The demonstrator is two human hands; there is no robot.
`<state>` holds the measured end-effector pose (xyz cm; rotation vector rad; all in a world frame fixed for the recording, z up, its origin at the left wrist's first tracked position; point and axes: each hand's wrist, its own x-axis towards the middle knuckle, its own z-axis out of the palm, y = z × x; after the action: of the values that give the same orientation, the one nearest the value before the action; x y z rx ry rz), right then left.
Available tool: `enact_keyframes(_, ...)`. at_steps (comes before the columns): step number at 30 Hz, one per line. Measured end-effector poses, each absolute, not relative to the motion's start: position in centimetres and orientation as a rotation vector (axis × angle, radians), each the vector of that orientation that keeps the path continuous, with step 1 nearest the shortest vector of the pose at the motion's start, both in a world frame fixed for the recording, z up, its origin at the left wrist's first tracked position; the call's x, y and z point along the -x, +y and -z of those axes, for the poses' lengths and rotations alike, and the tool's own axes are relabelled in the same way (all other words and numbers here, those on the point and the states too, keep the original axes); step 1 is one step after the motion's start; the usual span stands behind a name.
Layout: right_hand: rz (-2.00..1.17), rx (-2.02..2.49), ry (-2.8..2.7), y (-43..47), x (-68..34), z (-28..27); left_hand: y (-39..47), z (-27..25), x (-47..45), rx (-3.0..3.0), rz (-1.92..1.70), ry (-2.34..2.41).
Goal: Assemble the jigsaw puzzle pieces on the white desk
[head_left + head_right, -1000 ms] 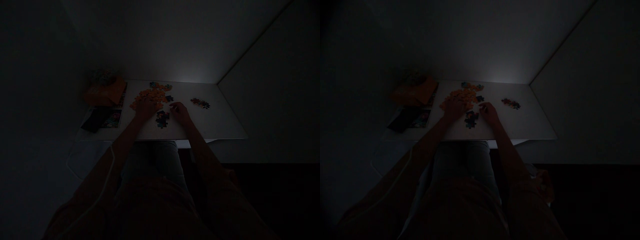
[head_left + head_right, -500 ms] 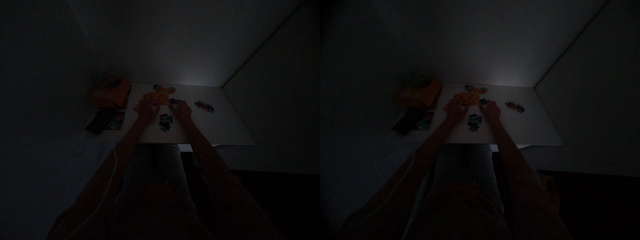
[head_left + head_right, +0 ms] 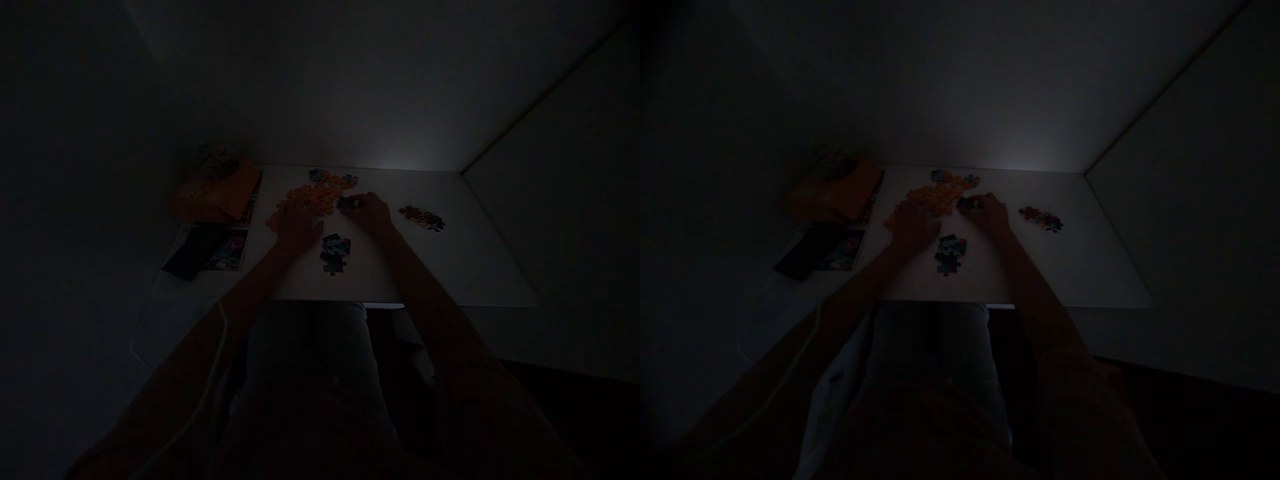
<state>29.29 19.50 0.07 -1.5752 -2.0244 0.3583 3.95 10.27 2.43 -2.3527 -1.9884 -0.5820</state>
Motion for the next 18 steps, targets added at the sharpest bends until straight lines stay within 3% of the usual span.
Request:
enact_keyframes(14,-0.837,1.003,-2.258,18.3,-31.4,-2.2,15.8,-2.2,-1.1,2.486,0.72,-1.887)
enact_keyframes(18,-0.62,1.294,-2.147,18.6,-31.3,-1.6,16.1,-3.2,-0.3,2.544,0.704,-1.893)
